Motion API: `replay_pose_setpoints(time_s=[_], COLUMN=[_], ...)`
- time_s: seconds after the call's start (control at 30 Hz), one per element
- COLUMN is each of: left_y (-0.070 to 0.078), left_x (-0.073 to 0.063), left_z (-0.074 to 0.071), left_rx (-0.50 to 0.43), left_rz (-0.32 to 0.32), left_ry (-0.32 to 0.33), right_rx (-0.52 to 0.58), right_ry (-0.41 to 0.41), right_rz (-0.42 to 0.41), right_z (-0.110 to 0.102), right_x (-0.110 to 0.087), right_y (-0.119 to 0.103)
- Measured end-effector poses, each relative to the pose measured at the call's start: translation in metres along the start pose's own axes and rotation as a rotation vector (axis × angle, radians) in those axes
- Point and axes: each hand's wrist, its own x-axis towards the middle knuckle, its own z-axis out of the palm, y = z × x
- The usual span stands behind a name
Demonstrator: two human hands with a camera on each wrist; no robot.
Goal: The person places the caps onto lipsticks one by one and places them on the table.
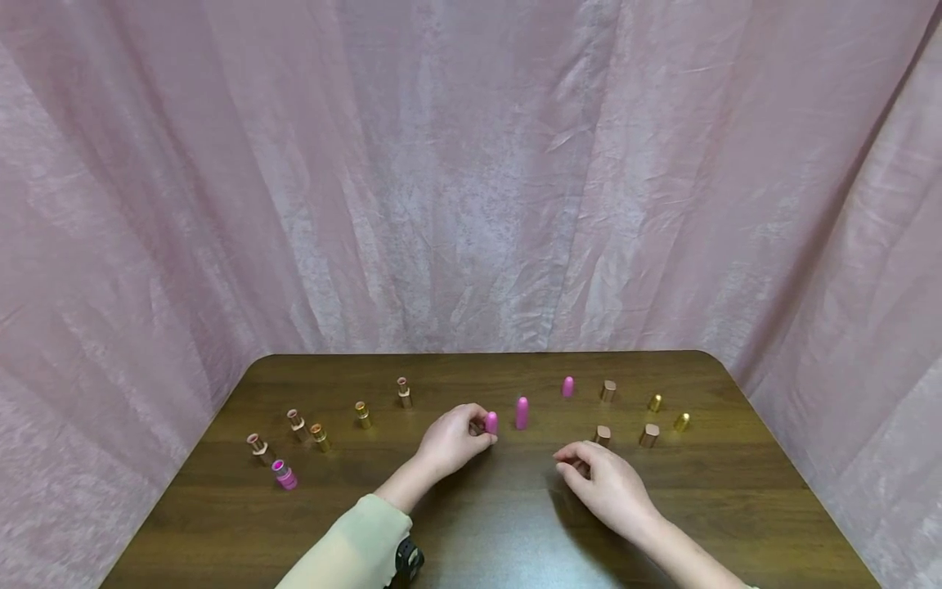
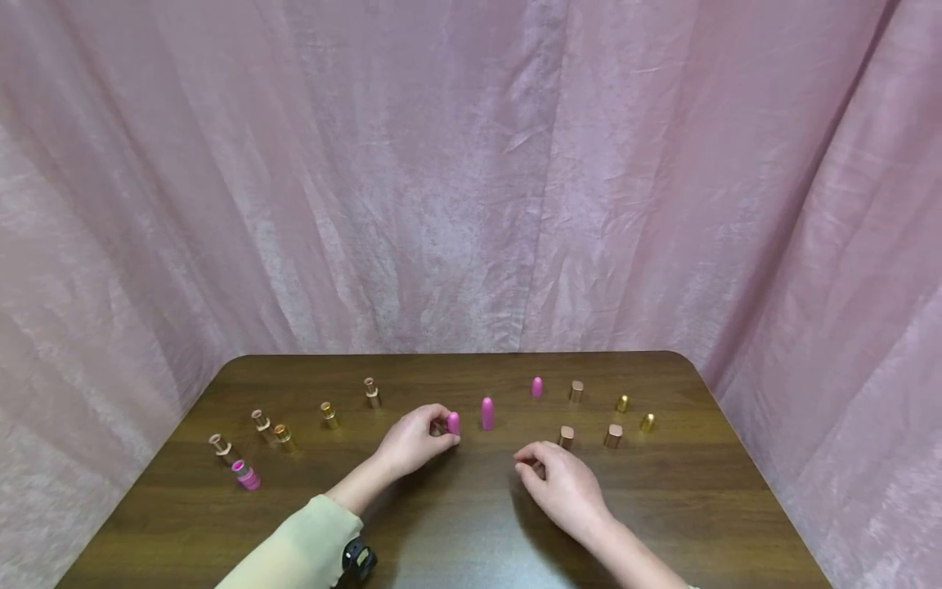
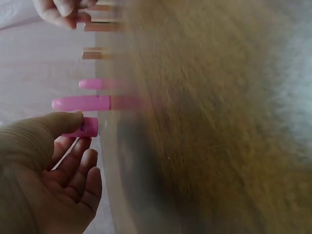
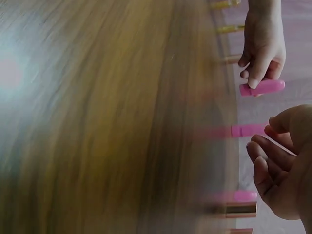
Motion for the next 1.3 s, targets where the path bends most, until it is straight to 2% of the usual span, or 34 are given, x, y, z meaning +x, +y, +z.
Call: replay_pose_setpoints(time_s=[0.13, 0.37, 0.77, 0.9, 1.1, 1.3], left_y=[-0.003, -0.004, -0.005, -0.008, -0.013, -0.018], left_x=[0.008, 0.019, 0.026, 0.027, 0.023, 0.008], left_z=[0.004, 0.013, 0.022, 0.024, 0.02, 0.006], left_rx=[-0.002, 0.026, 0.005, -0.012, 0.005, 0.106], left_rz=[-0.028, -0.045, -0.075, -0.062, -0.027, 0.022], left_ry=[0.004, 0.016, 0.022, 0.025, 0.011, 0.038], right_rx=[-0.112, -0.146, -0.157, -0.16, -0.161, -0.143], right_ry=[0.039, 0.06, 0.06, 0.053, 0.053, 0.061], right_rz=[-0.095, -0.154, -0.141, -0.142, -0.145, -0.136], right_z=[0.0, 0.002, 0.003, 0.004, 0.0, -0.016], right_x=[-0.004, -0.008, -0.009, -0.011, -0.009, -0.001], right_y=[0.008, 0.012, 0.011, 0.011, 0.01, 0.01])
